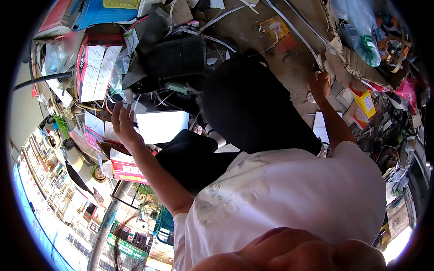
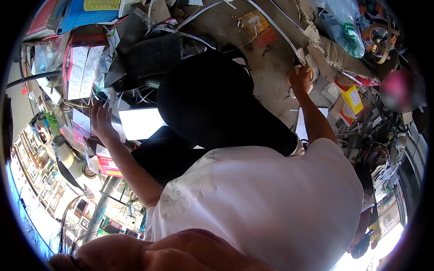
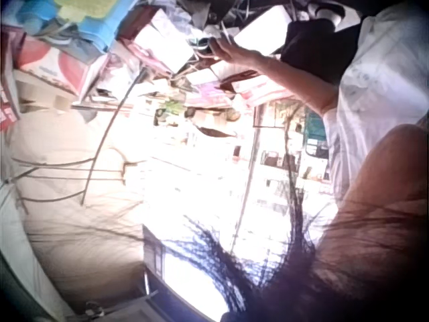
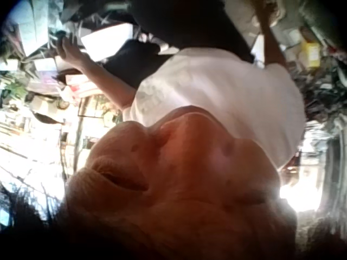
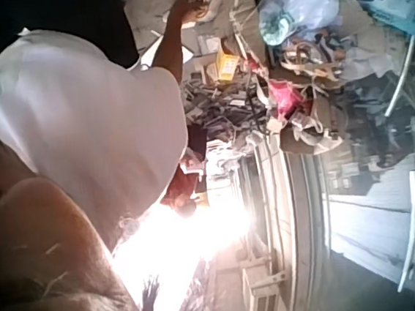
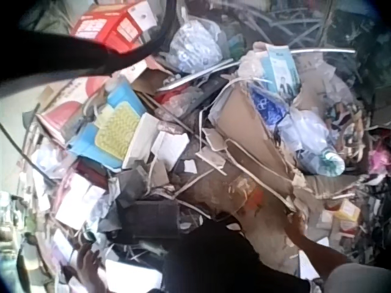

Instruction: The person cuts and tears cardboard boxes using shears and by hand while sorting through various discarded materials.

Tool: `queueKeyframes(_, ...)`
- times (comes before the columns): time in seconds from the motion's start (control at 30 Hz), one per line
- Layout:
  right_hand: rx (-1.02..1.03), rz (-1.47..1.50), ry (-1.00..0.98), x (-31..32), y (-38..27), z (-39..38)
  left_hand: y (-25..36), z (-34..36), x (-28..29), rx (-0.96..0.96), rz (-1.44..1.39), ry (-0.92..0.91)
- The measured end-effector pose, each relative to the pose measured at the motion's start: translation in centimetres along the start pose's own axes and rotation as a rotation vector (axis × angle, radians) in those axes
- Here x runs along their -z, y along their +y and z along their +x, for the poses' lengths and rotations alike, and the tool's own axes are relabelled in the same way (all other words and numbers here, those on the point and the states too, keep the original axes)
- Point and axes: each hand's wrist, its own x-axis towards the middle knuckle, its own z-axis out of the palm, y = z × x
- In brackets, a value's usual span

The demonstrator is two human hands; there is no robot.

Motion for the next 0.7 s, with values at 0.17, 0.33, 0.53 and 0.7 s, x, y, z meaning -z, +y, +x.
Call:
queueKeyframes(0.17, 0.237, 0.12, 0.033, 2.2, -0.3, -0.4, 0.8, -0.5, -0.6, -0.077, -0.037, -0.052)
queueKeyframes(0.33, 0.437, 0.329, 0.034, 1.6, -7.6, 1.4, 0.8, -1.0, -1.8, -0.202, 0.044, -0.064)
queueKeyframes(0.53, 0.511, 0.73, -0.12, 6.5, -26.7, 0.0, -0.8, -0.6, -3.8, -0.291, 0.324, -0.096)
queueKeyframes(0.7, 0.148, 1.348, -0.827, 4.5, -36.7, 3.5, -1.0, -0.7, -5.8, -0.171, 0.216, -0.147)
